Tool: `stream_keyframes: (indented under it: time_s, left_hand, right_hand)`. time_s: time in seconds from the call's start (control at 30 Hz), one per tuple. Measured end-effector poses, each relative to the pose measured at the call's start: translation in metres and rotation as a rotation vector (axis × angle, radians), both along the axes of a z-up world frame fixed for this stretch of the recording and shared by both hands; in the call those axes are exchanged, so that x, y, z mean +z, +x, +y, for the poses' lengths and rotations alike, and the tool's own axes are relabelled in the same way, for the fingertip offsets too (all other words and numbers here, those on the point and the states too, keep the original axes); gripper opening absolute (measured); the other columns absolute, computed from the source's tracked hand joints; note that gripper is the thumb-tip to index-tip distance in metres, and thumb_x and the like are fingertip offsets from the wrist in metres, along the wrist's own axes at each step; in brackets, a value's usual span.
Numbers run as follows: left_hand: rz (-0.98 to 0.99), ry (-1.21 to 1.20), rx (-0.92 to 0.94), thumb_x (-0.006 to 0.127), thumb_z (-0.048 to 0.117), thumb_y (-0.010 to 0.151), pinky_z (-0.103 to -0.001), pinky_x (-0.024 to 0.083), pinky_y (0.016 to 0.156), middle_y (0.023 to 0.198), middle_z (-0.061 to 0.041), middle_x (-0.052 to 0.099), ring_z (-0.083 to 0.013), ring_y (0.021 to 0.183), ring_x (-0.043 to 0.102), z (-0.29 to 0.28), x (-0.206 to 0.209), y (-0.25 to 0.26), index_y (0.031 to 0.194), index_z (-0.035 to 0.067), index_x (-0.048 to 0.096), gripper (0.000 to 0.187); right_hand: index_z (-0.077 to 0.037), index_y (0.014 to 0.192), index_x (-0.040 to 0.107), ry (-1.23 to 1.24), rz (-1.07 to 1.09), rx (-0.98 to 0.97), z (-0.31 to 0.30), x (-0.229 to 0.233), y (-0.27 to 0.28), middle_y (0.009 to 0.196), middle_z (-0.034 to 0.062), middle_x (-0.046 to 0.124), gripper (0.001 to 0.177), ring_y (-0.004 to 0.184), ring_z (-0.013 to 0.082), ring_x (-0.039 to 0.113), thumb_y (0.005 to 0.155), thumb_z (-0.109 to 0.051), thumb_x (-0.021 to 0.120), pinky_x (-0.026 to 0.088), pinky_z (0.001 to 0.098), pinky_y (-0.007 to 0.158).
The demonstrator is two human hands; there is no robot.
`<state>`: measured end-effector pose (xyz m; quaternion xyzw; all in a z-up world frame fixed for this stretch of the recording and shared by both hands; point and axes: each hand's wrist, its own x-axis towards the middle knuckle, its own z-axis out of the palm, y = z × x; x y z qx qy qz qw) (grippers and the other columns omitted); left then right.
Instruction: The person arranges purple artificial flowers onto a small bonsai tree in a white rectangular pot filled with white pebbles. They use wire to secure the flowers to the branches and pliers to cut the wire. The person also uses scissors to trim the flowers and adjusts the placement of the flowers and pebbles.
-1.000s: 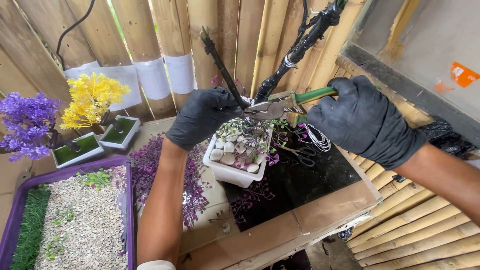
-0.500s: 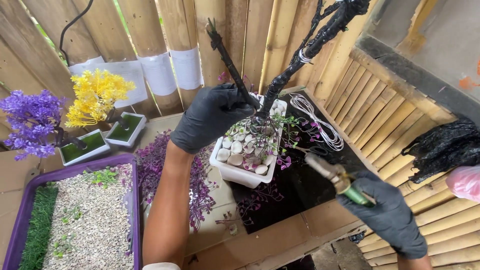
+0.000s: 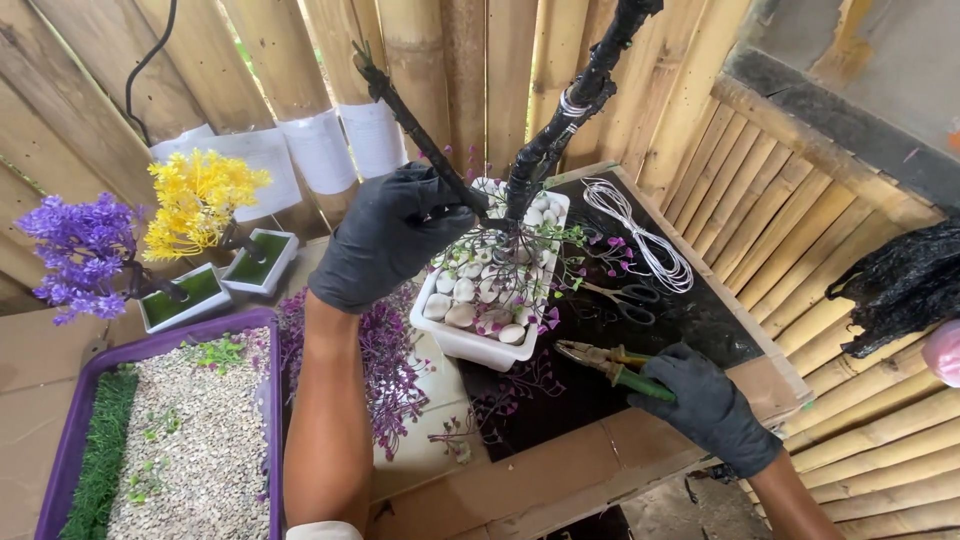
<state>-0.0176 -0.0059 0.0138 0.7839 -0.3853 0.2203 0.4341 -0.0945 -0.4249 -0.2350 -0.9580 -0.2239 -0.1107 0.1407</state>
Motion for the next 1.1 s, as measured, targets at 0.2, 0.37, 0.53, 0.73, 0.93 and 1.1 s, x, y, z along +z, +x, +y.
stream_keyframes:
  time_s: [0.2,0.37,0.53,0.73,0.93,1.1]
  left_hand:
    - [-0.102,0.018,-0.037,0.077,0.006,0.093,-0.032,0.06,0.069,0.097,-0.011,0.073,-0.0208,0.082,0.07,-0.003,0.001,0.001,0.104,0.002,0.077,0.011]
    - [-0.057,-0.019,-0.025,0.078,0.005,0.092,-0.028,0.054,0.064,0.093,-0.007,0.072,-0.0155,0.076,0.065,-0.007,-0.003,0.003,0.098,0.005,0.075,0.007]
    - [0.012,-0.015,-0.048,0.071,0.003,0.093,-0.029,0.059,0.07,0.097,-0.009,0.07,-0.0192,0.082,0.068,0.0,0.005,-0.001,0.102,0.004,0.076,0.011]
    - [0.012,0.011,-0.059,0.069,0.004,0.096,-0.032,0.066,0.075,0.101,-0.014,0.073,-0.0228,0.083,0.073,-0.002,0.008,-0.004,0.106,-0.002,0.074,0.013]
    - [-0.032,0.001,-0.044,0.063,0.016,0.102,-0.034,0.054,0.063,0.098,-0.012,0.072,-0.0215,0.079,0.068,0.003,0.011,-0.01,0.108,-0.002,0.075,0.022]
    - [-0.051,0.0,-0.041,0.063,0.01,0.103,-0.033,0.043,0.058,0.082,-0.008,0.066,-0.0171,0.068,0.056,0.003,0.008,-0.008,0.101,-0.003,0.073,0.017]
  right_hand:
    - [-0.018,0.095,0.07,0.058,-0.117,0.176,-0.006,-0.002,0.019,0.089,-0.004,0.07,0.03,0.091,0.0229,0.064,0.089,-0.047,0.072,0.056,0.0396,0.079]
    - [-0.021,0.097,0.07,0.043,-0.03,0.118,0.0,0.024,-0.003,0.089,-0.0049,0.071,0.027,0.081,0.0177,0.066,0.09,-0.047,0.067,0.057,0.035,0.08]
    - [-0.015,0.085,0.085,0.536,0.262,-0.198,0.014,0.044,-0.057,0.093,-0.0009,0.082,0.022,0.073,0.0133,0.079,0.068,-0.025,0.092,0.06,0.0284,0.067]
    - [-0.015,0.115,0.068,1.022,-0.186,0.02,0.107,0.103,-0.057,0.123,0.0121,0.067,0.049,0.109,0.0204,0.069,0.074,0.01,0.078,0.054,0.0274,0.094]
    - [-0.011,0.103,0.067,0.447,-0.689,-0.058,0.161,0.147,-0.028,0.1,0.0033,0.074,0.034,0.1,0.02,0.07,0.081,-0.017,0.091,0.049,0.0433,0.103]
    - [-0.01,0.103,0.068,0.367,-0.724,-0.072,0.173,0.159,-0.019,0.089,0.0028,0.067,0.024,0.09,0.0263,0.066,0.09,-0.021,0.085,0.046,0.0447,0.101]
